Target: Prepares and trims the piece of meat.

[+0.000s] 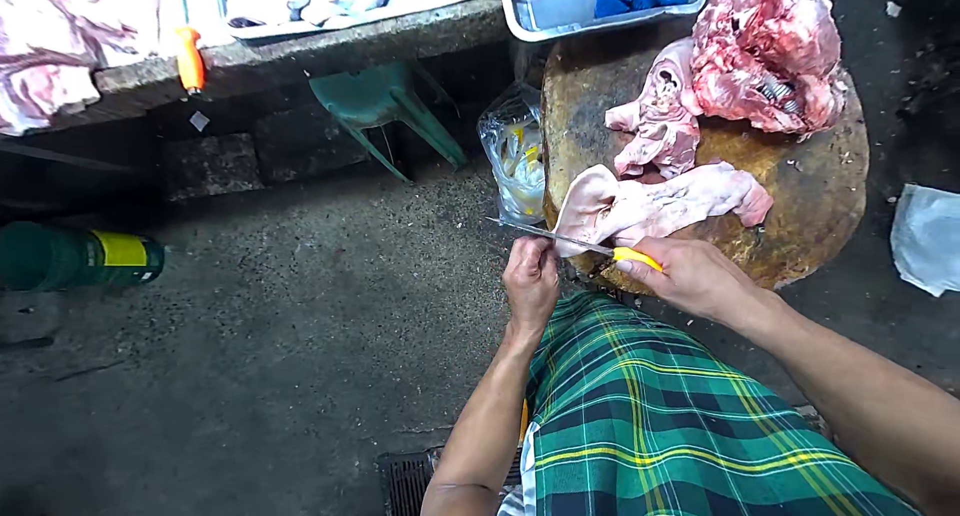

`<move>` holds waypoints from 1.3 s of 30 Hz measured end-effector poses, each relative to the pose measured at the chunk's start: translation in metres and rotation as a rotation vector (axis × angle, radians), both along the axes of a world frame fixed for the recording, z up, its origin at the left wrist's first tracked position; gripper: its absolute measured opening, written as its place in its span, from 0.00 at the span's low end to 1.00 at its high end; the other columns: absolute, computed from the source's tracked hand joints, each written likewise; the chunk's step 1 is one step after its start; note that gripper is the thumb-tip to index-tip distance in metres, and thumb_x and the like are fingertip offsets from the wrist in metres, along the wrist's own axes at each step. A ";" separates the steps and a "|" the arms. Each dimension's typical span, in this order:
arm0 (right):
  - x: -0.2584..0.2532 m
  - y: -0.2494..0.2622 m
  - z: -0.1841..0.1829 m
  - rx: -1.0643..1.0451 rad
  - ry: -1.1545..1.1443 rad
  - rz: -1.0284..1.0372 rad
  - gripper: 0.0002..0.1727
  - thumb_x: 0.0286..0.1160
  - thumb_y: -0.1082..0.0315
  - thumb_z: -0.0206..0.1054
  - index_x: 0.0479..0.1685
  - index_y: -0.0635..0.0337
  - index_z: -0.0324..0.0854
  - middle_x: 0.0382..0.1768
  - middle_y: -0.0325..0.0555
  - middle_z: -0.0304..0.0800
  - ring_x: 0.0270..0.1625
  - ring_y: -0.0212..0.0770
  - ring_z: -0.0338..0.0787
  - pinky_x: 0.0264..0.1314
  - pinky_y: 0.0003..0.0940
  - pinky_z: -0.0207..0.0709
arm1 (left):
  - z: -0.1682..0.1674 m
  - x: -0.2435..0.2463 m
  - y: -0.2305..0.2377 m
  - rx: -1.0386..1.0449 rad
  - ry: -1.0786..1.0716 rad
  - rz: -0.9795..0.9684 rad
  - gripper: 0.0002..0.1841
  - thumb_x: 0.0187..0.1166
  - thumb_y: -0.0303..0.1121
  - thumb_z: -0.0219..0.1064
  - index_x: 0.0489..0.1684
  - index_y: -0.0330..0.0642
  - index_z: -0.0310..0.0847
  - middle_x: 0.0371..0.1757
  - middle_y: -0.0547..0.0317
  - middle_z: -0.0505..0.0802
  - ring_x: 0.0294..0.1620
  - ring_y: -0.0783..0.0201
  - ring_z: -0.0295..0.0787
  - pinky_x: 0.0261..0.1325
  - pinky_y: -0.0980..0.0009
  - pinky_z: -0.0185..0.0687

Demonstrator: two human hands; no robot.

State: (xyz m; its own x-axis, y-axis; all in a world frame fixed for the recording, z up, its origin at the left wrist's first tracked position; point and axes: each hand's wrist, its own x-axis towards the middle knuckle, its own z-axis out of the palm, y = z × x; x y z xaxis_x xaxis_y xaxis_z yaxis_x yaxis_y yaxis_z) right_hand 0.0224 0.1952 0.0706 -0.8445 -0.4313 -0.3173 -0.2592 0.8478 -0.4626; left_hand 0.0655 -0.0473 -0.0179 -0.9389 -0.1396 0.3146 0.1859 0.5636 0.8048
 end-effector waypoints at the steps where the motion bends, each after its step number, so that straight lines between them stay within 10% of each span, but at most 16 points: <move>1: -0.001 0.001 -0.002 0.012 0.021 0.001 0.32 0.86 0.31 0.48 0.42 0.47 0.86 0.27 0.40 0.86 0.31 0.45 0.90 0.32 0.52 0.84 | -0.001 0.000 0.001 0.003 0.017 -0.004 0.07 0.80 0.23 0.68 0.50 0.37 0.88 0.55 0.52 0.90 0.56 0.62 0.90 0.60 0.65 0.90; 18: -0.005 0.003 -0.014 0.060 -0.066 -0.131 0.30 0.87 0.33 0.50 0.46 0.48 0.85 0.27 0.44 0.88 0.33 0.49 0.92 0.36 0.57 0.85 | -0.016 0.002 0.002 0.132 0.027 0.012 0.09 0.82 0.22 0.65 0.54 0.37 0.87 0.60 0.51 0.90 0.61 0.62 0.90 0.65 0.64 0.90; 25: -0.019 0.020 -0.019 0.008 -0.119 -0.396 0.32 0.89 0.34 0.49 0.49 0.52 0.85 0.30 0.53 0.87 0.35 0.57 0.90 0.38 0.66 0.80 | -0.008 -0.027 -0.012 0.818 -0.663 0.138 0.24 0.78 0.23 0.64 0.74 0.32 0.68 0.45 0.51 0.91 0.38 0.63 0.91 0.43 0.63 0.92; 29: -0.008 0.017 -0.024 0.005 -0.128 -0.343 0.31 0.86 0.32 0.50 0.47 0.48 0.85 0.27 0.47 0.86 0.31 0.51 0.89 0.33 0.60 0.80 | -0.020 -0.040 -0.022 1.058 -0.777 0.075 0.18 0.88 0.36 0.61 0.69 0.36 0.80 0.43 0.54 0.93 0.34 0.66 0.89 0.37 0.69 0.88; 39: 0.001 -0.005 -0.023 0.030 -0.162 -0.176 0.30 0.86 0.32 0.50 0.50 0.47 0.86 0.27 0.43 0.87 0.31 0.47 0.90 0.34 0.56 0.84 | -0.022 -0.041 -0.021 0.951 -0.737 0.065 0.16 0.78 0.24 0.70 0.62 0.32 0.87 0.46 0.49 0.96 0.44 0.61 0.94 0.50 0.63 0.91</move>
